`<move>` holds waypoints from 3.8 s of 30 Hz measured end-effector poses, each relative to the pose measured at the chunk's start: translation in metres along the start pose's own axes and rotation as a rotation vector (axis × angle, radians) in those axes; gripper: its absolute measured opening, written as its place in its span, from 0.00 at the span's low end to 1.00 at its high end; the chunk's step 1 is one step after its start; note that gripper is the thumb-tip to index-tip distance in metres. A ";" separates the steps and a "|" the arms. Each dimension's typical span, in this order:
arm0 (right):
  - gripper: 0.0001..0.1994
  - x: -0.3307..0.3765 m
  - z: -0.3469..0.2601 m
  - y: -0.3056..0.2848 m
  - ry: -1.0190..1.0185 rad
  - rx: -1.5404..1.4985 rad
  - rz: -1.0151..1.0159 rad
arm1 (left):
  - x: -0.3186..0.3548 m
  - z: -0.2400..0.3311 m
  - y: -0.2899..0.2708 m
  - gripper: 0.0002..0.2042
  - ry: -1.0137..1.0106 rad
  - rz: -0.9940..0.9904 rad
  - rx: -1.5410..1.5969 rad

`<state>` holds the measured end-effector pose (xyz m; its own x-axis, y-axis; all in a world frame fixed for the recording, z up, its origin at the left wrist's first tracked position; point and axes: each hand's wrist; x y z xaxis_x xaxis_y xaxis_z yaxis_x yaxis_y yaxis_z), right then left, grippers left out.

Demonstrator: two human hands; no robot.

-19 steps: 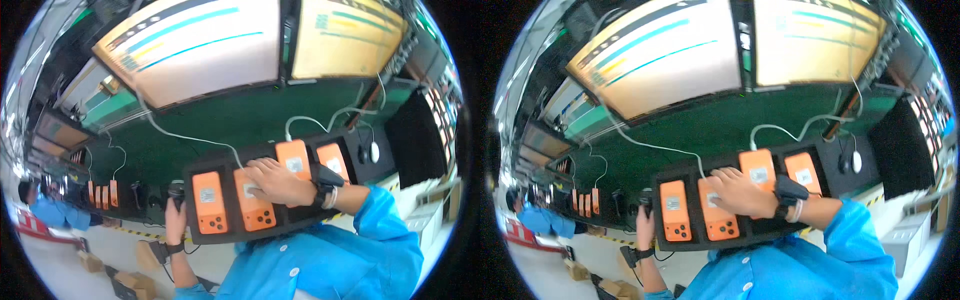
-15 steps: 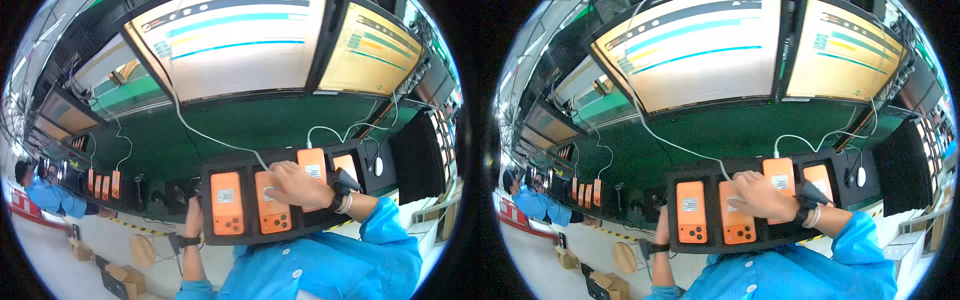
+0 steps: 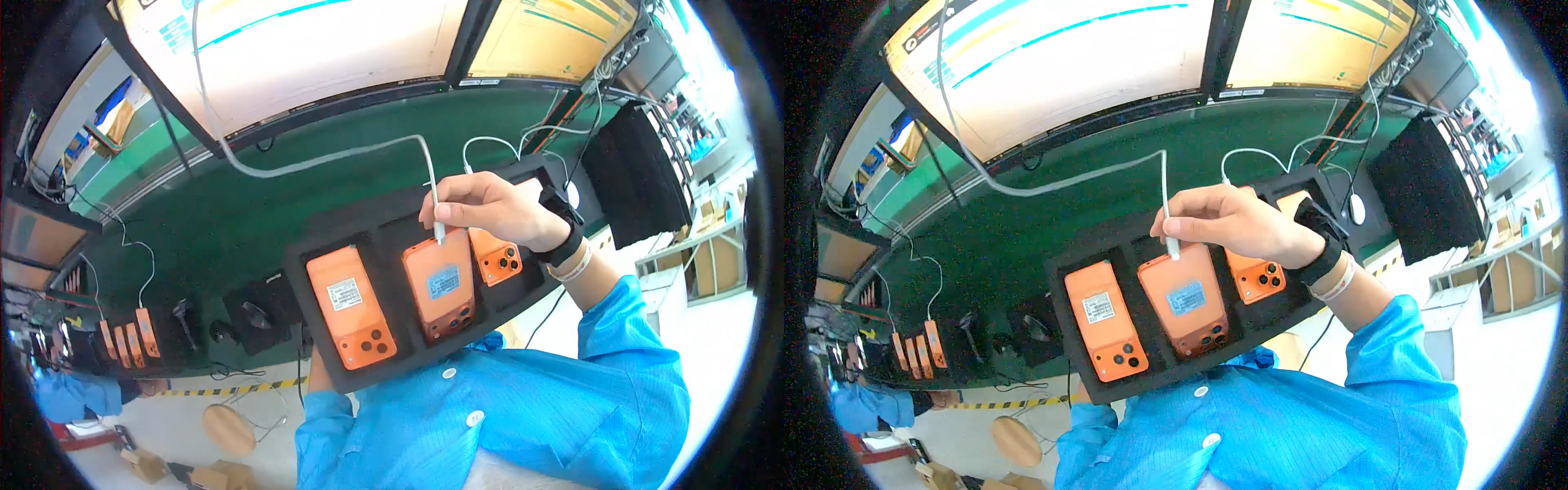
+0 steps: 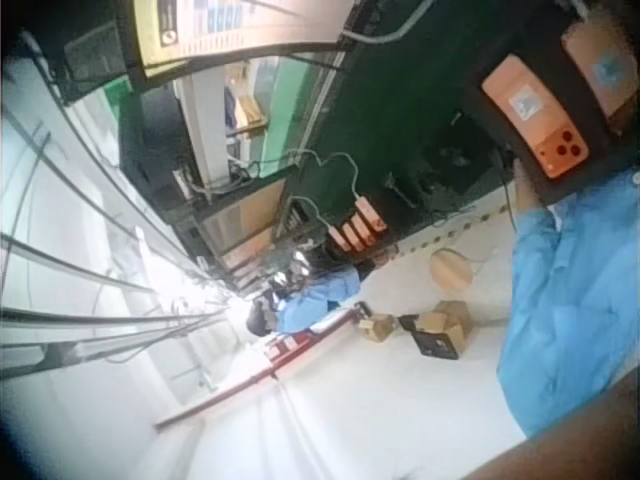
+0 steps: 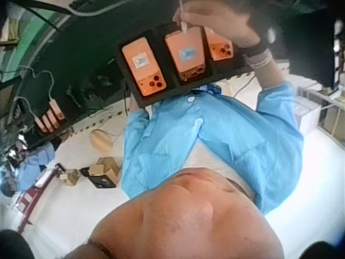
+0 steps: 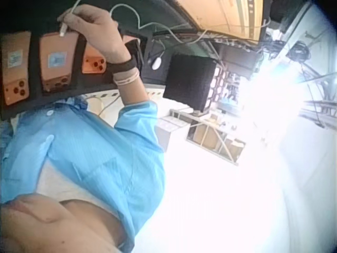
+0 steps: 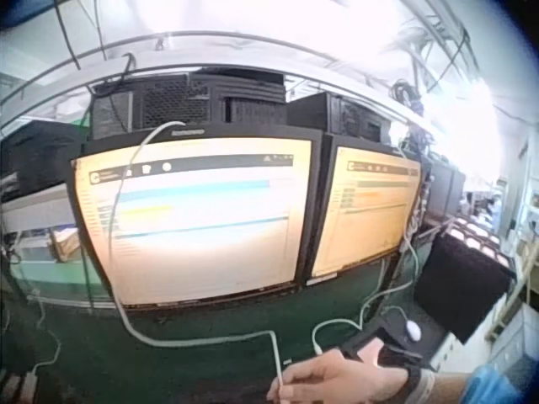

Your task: Scanning barcodes on electronic handheld devices and plugging in cables for testing and charging at a factory workstation.

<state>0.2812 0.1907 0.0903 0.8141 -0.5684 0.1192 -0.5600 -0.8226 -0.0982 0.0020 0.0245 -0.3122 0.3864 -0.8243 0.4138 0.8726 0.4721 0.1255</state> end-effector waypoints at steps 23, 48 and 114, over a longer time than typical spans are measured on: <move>0.16 0.015 -0.002 0.006 -0.077 0.013 0.140 | 0.057 -0.019 -0.027 0.18 -0.008 0.114 -0.107; 0.13 0.007 0.033 0.009 -0.224 0.187 0.168 | 0.108 -0.047 0.050 0.16 0.092 0.269 -0.320; 0.16 -0.544 0.170 0.660 0.020 0.289 0.663 | 0.066 0.199 -0.718 0.10 0.364 0.259 -0.498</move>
<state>-0.5052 -0.0403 -0.2069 0.3124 -0.9492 -0.0380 -0.8699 -0.2698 -0.4128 -0.6587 -0.3072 -0.1959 0.6016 -0.7981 0.0332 0.7383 0.5397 -0.4046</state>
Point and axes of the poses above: each hand's wrist, its own x-axis away from the middle knuckle, its own y-axis out of the palm, z = x × y, and after that the axes turned 1 degree about x, right-handed
